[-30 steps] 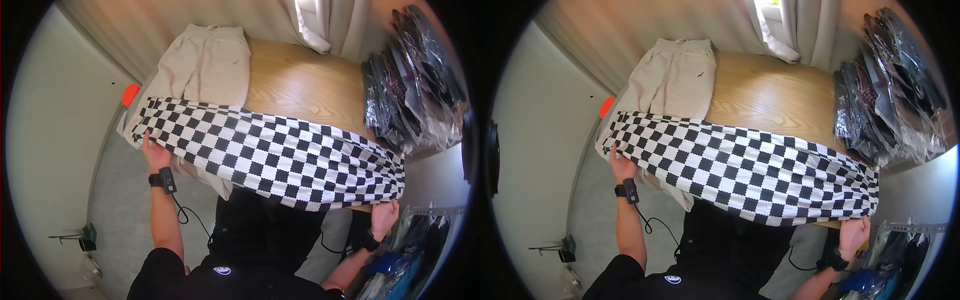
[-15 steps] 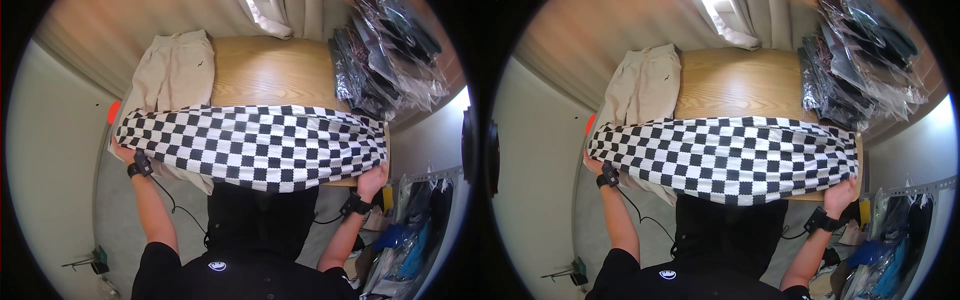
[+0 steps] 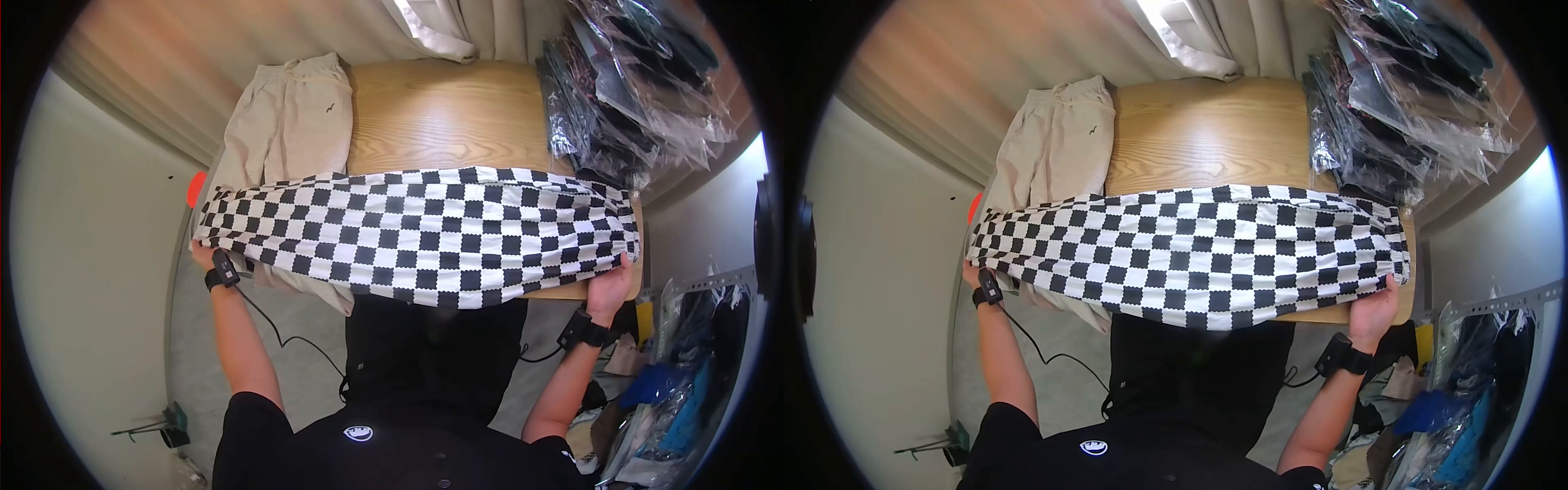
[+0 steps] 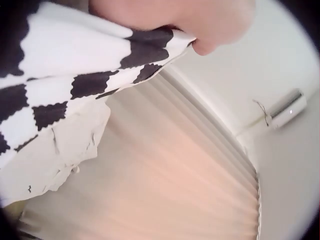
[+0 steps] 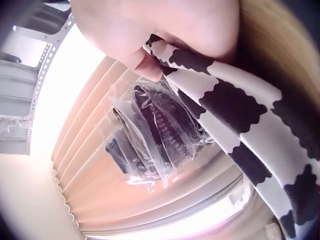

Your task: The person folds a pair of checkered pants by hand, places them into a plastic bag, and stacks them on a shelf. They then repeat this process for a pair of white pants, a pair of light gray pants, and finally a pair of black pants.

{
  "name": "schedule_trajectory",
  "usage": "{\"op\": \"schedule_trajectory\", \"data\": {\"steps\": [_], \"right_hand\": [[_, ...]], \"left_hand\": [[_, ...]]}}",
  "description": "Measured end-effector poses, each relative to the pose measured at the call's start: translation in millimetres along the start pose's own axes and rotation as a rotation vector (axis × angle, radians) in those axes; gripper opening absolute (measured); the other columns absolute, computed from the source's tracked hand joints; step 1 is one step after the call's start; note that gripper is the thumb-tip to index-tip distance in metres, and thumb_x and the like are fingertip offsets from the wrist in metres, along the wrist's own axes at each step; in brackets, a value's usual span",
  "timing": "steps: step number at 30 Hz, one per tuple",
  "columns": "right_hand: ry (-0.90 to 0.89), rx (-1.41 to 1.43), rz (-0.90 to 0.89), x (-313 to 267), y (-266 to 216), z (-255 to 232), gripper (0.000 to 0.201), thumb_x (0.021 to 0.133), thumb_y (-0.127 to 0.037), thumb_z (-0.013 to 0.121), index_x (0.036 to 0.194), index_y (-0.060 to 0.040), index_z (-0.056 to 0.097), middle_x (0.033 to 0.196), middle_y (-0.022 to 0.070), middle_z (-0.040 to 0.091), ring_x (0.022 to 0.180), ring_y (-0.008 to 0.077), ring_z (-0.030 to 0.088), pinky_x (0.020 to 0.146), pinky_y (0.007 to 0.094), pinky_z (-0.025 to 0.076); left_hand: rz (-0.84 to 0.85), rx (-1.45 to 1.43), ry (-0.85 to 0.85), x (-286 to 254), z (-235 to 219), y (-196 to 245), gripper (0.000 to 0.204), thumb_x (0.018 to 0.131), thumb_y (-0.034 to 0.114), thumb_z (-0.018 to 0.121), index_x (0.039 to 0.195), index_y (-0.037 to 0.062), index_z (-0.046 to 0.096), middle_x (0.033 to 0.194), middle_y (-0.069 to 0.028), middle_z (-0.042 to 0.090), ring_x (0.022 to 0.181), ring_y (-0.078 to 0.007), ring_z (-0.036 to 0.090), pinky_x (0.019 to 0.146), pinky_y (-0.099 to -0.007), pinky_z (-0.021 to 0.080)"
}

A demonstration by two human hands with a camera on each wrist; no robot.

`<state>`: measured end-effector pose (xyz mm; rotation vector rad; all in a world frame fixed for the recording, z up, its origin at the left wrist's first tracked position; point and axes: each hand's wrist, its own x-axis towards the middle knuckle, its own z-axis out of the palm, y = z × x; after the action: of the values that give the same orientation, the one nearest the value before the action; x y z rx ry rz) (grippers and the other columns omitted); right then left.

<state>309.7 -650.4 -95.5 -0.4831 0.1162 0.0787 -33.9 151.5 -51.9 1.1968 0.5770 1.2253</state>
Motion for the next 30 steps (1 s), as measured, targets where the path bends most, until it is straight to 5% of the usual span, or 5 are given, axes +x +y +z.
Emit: {"op": "schedule_trajectory", "data": {"steps": [10, 13, 15, 20, 30], "right_hand": [[-0.025, 0.003, 0.013, 1, -2, 4, 0.046, 0.093, -0.015, 0.051, 0.137, -0.0037, 0.045, 0.139, 0.0088, 0.052, 0.129, 0.0248, 0.048, 0.112, 0.0412, 0.032], [-0.036, -0.017, 0.032, 4, -6, 0, 0.046, 0.093, -0.015, 0.052, 0.137, -0.0034, 0.045, 0.138, 0.0089, 0.053, 0.128, 0.0252, 0.048, 0.112, 0.0416, 0.032], [-0.043, -0.031, 0.025, 4, -6, -1, 0.046, 0.093, -0.015, 0.051, 0.137, -0.0030, 0.045, 0.138, 0.0090, 0.053, 0.128, 0.0256, 0.048, 0.112, 0.0417, 0.032], [-0.032, -0.025, 0.029, 0, -2, 7, 0.046, 0.093, -0.016, 0.051, 0.136, -0.0034, 0.046, 0.139, 0.0097, 0.052, 0.129, 0.0261, 0.047, 0.111, 0.0418, 0.031], [-0.011, -0.011, -0.027, -1, 2, 10, 0.044, 0.094, -0.015, 0.050, 0.136, -0.0038, 0.045, 0.138, 0.0089, 0.052, 0.128, 0.0254, 0.048, 0.111, 0.0416, 0.032]], "left_hand": [[-0.013, -0.106, -0.195, -156, 265, 138, 0.051, 0.102, 0.036, 0.044, 0.139, 0.0025, 0.044, 0.134, -0.0138, 0.054, 0.121, -0.0295, 0.055, 0.105, -0.0441, 0.042], [-0.010, 0.963, -0.667, -223, 307, 113, 0.050, 0.097, 0.020, 0.057, 0.140, -0.0003, 0.042, 0.135, -0.0173, 0.053, 0.124, -0.0239, 0.052, 0.107, -0.0388, 0.039], [0.708, 0.981, -1.039, -269, 348, 78, 0.070, 0.075, 0.005, 0.071, 0.139, 0.0039, 0.043, 0.140, -0.0219, 0.047, 0.133, -0.0343, 0.043, 0.110, -0.0427, 0.033], [0.639, 1.184, -1.257, -316, 338, -5, 0.068, 0.076, 0.005, 0.070, 0.138, 0.0091, 0.045, 0.143, -0.0198, 0.041, 0.135, -0.0372, 0.038, 0.109, -0.0522, 0.033], [0.420, 0.906, -1.256, -308, 345, 42, 0.062, 0.077, -0.008, 0.059, 0.136, 0.0051, 0.047, 0.138, -0.0223, 0.048, 0.129, -0.0387, 0.045, 0.108, -0.0430, 0.037]]}}
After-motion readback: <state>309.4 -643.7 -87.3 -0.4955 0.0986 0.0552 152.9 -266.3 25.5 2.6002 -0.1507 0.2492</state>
